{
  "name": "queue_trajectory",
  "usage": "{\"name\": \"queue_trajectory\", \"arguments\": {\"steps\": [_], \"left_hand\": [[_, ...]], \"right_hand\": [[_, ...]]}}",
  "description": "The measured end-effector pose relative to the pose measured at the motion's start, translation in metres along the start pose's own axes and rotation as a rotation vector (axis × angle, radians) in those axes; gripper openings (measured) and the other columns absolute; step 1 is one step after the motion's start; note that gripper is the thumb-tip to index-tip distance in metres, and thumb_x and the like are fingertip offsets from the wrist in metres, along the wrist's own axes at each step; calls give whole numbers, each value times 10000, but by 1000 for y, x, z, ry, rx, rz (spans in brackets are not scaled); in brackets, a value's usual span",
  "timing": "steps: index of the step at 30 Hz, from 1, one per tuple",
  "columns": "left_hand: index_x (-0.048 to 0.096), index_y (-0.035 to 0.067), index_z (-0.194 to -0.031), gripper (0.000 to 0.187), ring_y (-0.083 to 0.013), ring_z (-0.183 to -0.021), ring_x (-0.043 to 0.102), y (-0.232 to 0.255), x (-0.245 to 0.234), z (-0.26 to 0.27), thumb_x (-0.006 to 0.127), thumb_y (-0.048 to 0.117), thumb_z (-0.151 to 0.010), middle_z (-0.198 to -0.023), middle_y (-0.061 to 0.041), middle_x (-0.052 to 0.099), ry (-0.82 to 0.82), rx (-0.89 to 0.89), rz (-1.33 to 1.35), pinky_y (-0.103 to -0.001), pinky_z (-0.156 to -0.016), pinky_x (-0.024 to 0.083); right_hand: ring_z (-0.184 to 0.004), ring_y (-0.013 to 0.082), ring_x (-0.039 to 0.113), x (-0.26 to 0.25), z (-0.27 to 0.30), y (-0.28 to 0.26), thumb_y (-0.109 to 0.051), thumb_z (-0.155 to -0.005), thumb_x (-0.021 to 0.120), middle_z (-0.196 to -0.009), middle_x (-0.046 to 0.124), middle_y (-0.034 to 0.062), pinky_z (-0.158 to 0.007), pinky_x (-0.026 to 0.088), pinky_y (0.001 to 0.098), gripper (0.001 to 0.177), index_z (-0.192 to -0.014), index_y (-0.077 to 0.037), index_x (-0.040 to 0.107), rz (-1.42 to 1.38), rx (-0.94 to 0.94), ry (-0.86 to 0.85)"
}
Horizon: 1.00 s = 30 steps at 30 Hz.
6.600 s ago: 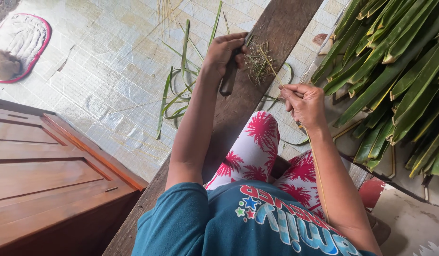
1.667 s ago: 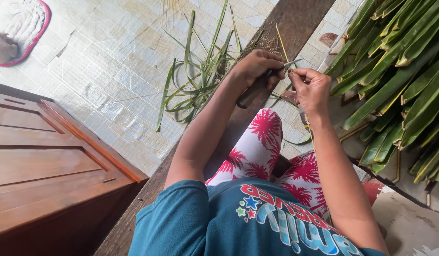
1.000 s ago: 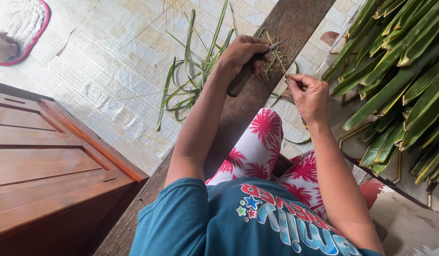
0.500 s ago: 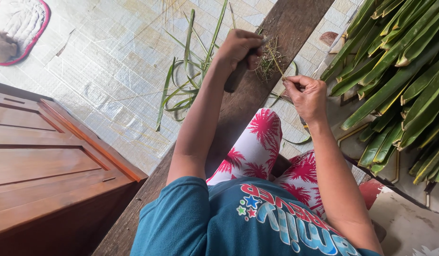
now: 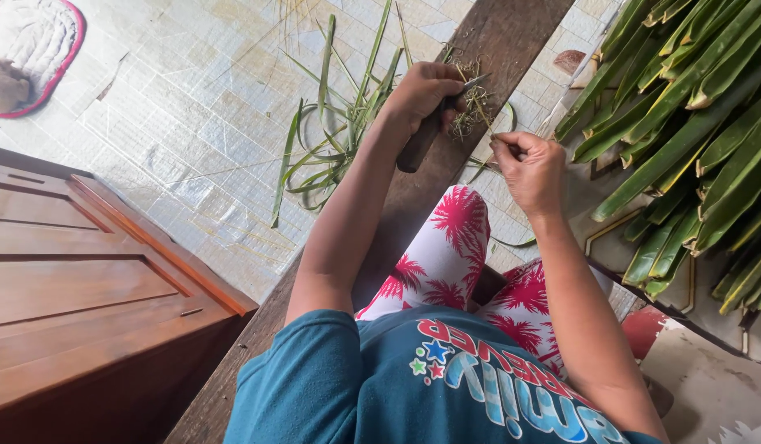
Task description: Stripping palm leaves from their midribs using a knife
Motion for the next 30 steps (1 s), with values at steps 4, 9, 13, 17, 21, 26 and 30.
{"name": "queue_trajectory", "arguments": {"steps": [4,9,13,17,21,26,30], "left_hand": [[634,-146,-1075,234,-137,-330,539,15,-13,11,593,-13,-887,-628,-188,677,107,8,-62,-238,-263,461],[659,-128,-1103,262,-127,-360,510,28,-60,9,588,19,-898,-622,-143,641,246,69,85,-271,-294,435],[627,-109,-1159,301,-126,-359,498,28,-46,12,578,37,-900,-609,-124,624,169,69,25,-273,-287,431],[688,-37,-865,226,-91,-328,489,35,-24,16,677,189,-864,-546,-60,630,193,85,-589,-227,-296,422],[724,57,-1064,394,-224,-621,726,31,-8,7,611,-56,-704,-853,-137,753,290,398,-1159,-278,-606,660],[660,-27,-1014,264,-181,-422,640,51,16,30,529,-28,-785,-760,-203,713,295,581,-1194,-270,-350,534],[720,-12,-914,157,-148,-461,689,64,30,46,659,-7,-770,-706,-141,751,218,726,-1099,-247,-335,534]], "right_hand": [[-486,76,486,1,4,-21,28,-886,686,-654,657,49,-407,348,221,73,-941,44,731,132,-69,-8],[-500,69,463,0,7,-20,33,-884,676,-691,665,40,-427,356,213,123,-991,47,736,130,-81,1],[-486,64,459,-3,3,-11,54,-919,661,-684,642,40,-398,311,194,106,-1004,60,724,19,-54,3],[-385,49,410,-10,2,10,-38,-948,652,-649,580,34,-331,316,179,87,-1004,19,687,-369,231,5],[-383,31,402,-15,8,8,-81,-943,646,-641,569,10,-339,320,154,109,-1014,-6,682,-469,346,3],[-369,33,404,-25,10,-12,-94,-948,650,-625,561,4,-328,308,158,99,-986,-12,689,-424,368,32],[-357,45,411,-29,10,-4,-90,-946,659,-630,566,12,-305,298,181,72,-968,-26,685,-432,416,61]]}}
Point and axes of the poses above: each hand's wrist, its own z-axis away from the middle knuckle, its own x-axis out of the palm, y = z × x, the point moved 7 cm from there along -z, towards the middle knuckle
